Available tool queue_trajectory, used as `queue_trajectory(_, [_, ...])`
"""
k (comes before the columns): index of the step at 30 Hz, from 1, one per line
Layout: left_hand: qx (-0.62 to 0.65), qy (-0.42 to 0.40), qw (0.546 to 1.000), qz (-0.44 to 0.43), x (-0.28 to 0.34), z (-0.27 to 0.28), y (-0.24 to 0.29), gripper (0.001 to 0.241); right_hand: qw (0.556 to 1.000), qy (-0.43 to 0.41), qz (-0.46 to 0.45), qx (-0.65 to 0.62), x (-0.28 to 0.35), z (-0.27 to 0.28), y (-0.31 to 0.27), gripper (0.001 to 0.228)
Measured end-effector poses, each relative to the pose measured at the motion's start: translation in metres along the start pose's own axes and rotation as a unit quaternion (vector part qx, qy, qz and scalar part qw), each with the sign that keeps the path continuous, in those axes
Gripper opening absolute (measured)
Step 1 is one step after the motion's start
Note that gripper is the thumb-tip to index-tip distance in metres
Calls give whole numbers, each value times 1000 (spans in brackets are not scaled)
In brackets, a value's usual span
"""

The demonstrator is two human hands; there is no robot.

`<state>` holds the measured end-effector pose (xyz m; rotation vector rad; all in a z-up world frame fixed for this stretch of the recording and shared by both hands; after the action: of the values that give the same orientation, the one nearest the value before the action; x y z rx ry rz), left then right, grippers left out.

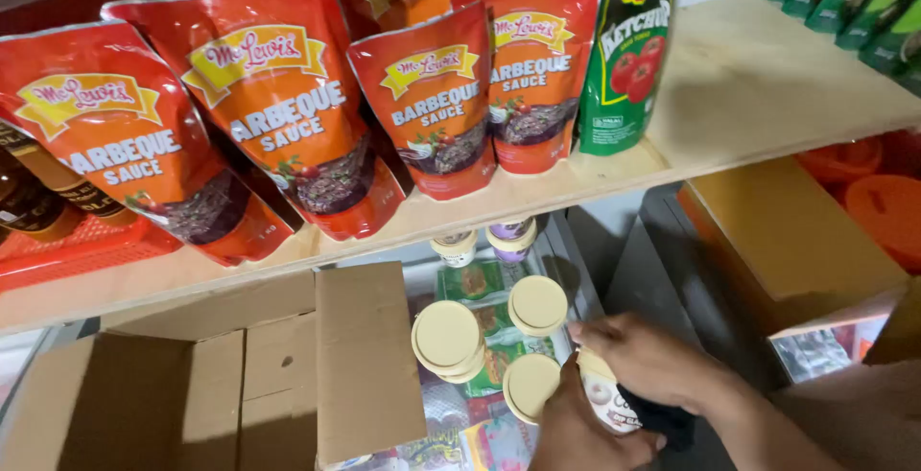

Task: Wiping food containers with a cloth and arranging them on a shelf in a grocery store.

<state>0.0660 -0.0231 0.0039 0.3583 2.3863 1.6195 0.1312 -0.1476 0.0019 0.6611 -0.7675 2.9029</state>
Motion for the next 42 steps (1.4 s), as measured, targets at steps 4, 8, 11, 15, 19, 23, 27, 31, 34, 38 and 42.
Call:
queue_trajectory(4, [36, -27, 999, 8, 0, -16, -8, 87, 961, -46, 43, -268, -33, -17, 25, 48])
queue_trajectory(8, [108, -34, 993, 29, 1, -14, -14, 85, 990, 139, -29, -1, -3, 23, 14, 56])
queue_trajectory(11, [143, -41, 987, 57, 7, -11, -25, 84, 990, 105, -38, 84, 5, 6, 38, 70])
queue_trajectory(15, [1, 140, 989, 42, 5, 24, -14, 68, 970, 34, 229, -69, 59, 11, -39, 51])
queue_trajectory(19, [-39, 104, 990, -81, 10, 3, 21, 77, 929, 244, 247, -132, 53, 16, -31, 42])
queue_trajectory(23, [186, 149, 967, 94, 11, -3, -6, 73, 851, 390, 65, -344, 54, 19, 8, 42])
queue_trajectory(27, [166, 118, 977, 64, 22, -2, 14, 78, 896, 169, 54, -406, 21, 21, 7, 56])
queue_trajectory(31, [-32, -41, 999, 9, 28, -16, 42, 89, 978, 9, 56, -199, -42, -35, 47, 45])
queue_trajectory(34, [-40, -60, 997, -39, 17, -10, 52, 90, 977, 49, 90, -186, -39, -23, 31, 53])
queue_trajectory(38, [-23, -79, 995, -58, 36, -9, 39, 91, 939, -12, 307, -156, 36, -12, -10, 49])
queue_trajectory(42, [-20, -100, 991, -89, 31, -5, 36, 92, 935, 26, 341, -95, 19, -11, -17, 51])
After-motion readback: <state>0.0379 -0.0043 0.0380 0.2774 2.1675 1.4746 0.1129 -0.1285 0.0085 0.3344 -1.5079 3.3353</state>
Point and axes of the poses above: each hand's wrist, its own x-axis away from the middle knuckle, its own z-axis out of the back of the hand, y = z × x, the point moved 7 cm from there along -x, towards the middle knuckle, and after that the axes turned 13 degrees about x, right-handed, at the moved point
